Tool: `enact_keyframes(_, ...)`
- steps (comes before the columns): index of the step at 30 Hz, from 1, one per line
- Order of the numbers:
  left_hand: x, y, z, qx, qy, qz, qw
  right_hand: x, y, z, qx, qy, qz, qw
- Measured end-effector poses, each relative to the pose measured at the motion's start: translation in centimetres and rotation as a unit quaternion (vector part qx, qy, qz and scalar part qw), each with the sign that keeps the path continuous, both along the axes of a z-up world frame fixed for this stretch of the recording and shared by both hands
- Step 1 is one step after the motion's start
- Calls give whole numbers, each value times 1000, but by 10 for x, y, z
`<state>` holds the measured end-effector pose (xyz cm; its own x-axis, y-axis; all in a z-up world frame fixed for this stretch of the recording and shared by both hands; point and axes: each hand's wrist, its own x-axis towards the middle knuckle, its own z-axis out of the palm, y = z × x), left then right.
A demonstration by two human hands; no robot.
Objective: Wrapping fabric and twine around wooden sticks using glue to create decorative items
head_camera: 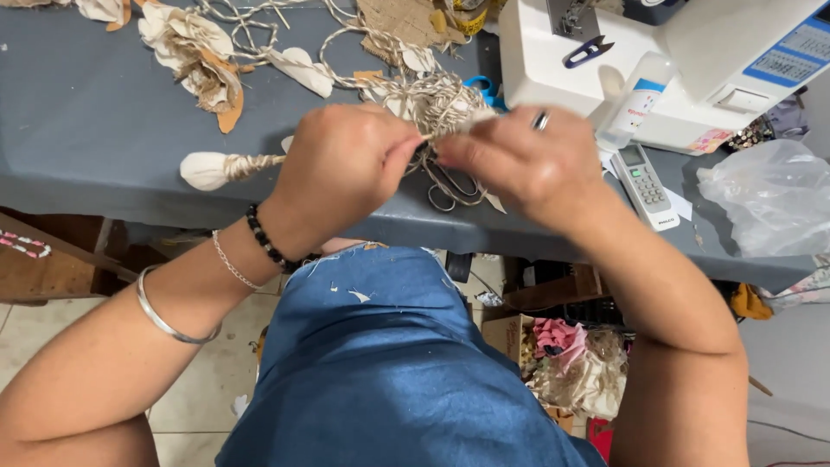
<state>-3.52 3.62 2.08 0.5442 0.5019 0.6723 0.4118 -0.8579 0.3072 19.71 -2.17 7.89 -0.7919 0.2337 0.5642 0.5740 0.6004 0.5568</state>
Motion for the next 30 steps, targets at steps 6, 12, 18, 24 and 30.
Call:
enact_keyframes(6,3,-10,8,50,26,-56,997,15,24,22,-320,143,39,936)
enact_keyframes(12,17,-7,-1,66,-78,-114,988,54,56,-26,-594,247,49,764)
enact_keyframes(18,34,-1,-6,111,-19,42,993,70,54,-70,-546,355,5,759)
enact_keyframes(24,39,11,-16,134,-75,40,987,64,34,-87,-478,413,-22,775)
enact_keyframes(30,35,14,-20,130,-13,93,987,17,-7,-45,-365,305,-40,879)
